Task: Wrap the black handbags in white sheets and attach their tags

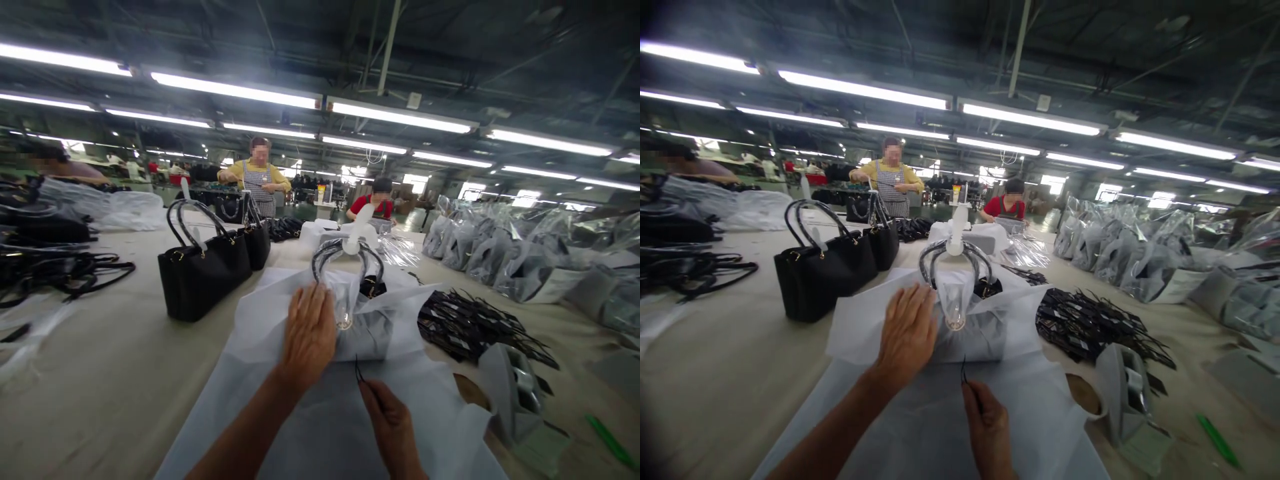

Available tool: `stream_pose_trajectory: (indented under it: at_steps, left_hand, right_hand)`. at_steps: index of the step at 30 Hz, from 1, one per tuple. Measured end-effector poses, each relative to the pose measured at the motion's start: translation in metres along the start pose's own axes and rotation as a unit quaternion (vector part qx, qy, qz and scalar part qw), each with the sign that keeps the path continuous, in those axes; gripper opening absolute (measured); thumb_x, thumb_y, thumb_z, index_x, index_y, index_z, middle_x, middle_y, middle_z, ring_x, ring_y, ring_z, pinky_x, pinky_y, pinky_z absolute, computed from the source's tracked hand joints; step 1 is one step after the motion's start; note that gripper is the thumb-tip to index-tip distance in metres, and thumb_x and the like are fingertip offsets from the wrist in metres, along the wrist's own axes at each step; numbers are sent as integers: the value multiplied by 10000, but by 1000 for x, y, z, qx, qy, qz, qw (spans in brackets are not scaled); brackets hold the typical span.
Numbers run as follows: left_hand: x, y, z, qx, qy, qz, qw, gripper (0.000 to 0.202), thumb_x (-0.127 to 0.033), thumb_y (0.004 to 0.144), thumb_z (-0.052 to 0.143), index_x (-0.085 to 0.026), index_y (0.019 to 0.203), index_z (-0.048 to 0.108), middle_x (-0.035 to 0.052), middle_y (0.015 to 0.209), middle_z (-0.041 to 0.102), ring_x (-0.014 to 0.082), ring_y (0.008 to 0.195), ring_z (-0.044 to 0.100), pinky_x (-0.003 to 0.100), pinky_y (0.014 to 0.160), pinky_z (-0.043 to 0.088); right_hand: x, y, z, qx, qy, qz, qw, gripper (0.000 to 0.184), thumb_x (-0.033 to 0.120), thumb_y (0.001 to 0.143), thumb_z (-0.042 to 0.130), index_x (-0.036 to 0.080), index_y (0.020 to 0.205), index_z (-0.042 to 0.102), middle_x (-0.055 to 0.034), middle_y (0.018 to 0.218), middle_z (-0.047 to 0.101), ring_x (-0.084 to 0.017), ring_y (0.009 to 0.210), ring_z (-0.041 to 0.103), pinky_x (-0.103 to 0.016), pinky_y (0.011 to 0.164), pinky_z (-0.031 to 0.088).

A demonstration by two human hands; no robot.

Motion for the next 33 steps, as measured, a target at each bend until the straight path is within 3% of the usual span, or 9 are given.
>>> stream_pose_trajectory:
  at_steps: [5, 7, 11, 14, 16, 19, 22, 26, 33]
  left_hand:
    - [27, -19, 29, 291, 98, -15, 952, 317, -16, 822, 398, -66, 1044, 620, 142, 911, 649, 254, 852, 602, 417, 813, 463]
    - [29, -35, 32, 333, 59, 1, 941, 328, -45, 824, 431, -80, 1099, 606, 143, 978, 641, 259, 904, 595, 402, 815, 469]
    - [35, -35, 27, 312, -76, -127, 938, 215, -193, 871, 457, -133, 902, 661, 126, 979, 630, 264, 969, 580, 407, 894, 457]
    - [43, -12, 28, 266, -141, -219, 928, 270, -120, 863, 393, -155, 968, 639, 110, 1043, 619, 212, 988, 582, 350, 933, 447]
    - [49, 5, 33, 236, -230, -318, 889, 291, -68, 801, 432, -158, 998, 625, 94, 1052, 621, 194, 991, 580, 328, 929, 449]
    - [57, 23, 44, 228, -358, -442, 790, 217, -46, 701, 473, -150, 821, 622, 54, 841, 642, 172, 807, 613, 277, 740, 508]
    - [64, 33, 53, 254, -416, -470, 736, 181, -39, 619, 449, -138, 696, 578, 19, 661, 607, 132, 578, 592, 213, 517, 466]
    - [72, 36, 58, 275, -482, -479, 680, 221, -41, 504, 429, -126, 645, 577, -3, 547, 568, 113, 469, 546, 190, 426, 406]
    - [76, 30, 63, 251, -527, -480, 656, 284, -99, 518, 464, -125, 748, 629, -5, 565, 591, 105, 480, 543, 194, 438, 415]
  right_hand:
    - [22, 8, 1, 24, 1, -33, 999, 356, 491, 817, 548, 163, 766, 676, -4, 609, 575, -124, 559, 515, -194, 532, 430]
    - [36, 17, 4, 31, 3, -60, 998, 342, 474, 816, 541, 164, 755, 671, -2, 600, 563, -121, 547, 497, -202, 523, 417]
    - [67, 51, 15, 18, 19, -102, 994, 295, 440, 798, 537, 178, 742, 661, 20, 558, 523, -113, 518, 450, -218, 513, 385]
    - [83, 84, 30, 6, 39, -103, 994, 257, 417, 781, 535, 197, 730, 657, 27, 560, 530, -115, 536, 455, -221, 527, 383]
    - [89, 104, 40, 5, 44, -91, 995, 244, 409, 769, 532, 207, 726, 661, 25, 573, 555, -120, 547, 470, -223, 530, 384]
    - [95, 125, 56, 15, 43, -85, 995, 256, 393, 759, 516, 199, 754, 684, 19, 584, 587, -127, 546, 485, -234, 537, 389]
    - [100, 138, 67, 17, 14, -93, 995, 268, 352, 761, 500, 181, 790, 704, 8, 605, 617, -131, 556, 507, -248, 580, 405]
    - [103, 149, 78, 31, -24, -93, 995, 277, 322, 794, 481, 182, 857, 712, -8, 695, 674, -142, 624, 564, -257, 647, 433]
    - [96, 164, 76, 95, -81, -88, 988, 250, 246, 805, 495, 167, 862, 725, -44, 800, 706, -168, 752, 605, -275, 738, 437]
Point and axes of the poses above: each hand's wrist, its own y-axis towards the middle knuckle, its own z-axis out of the palm, x = y × z, the point moved 2 cm from there along y, towards the middle knuckle
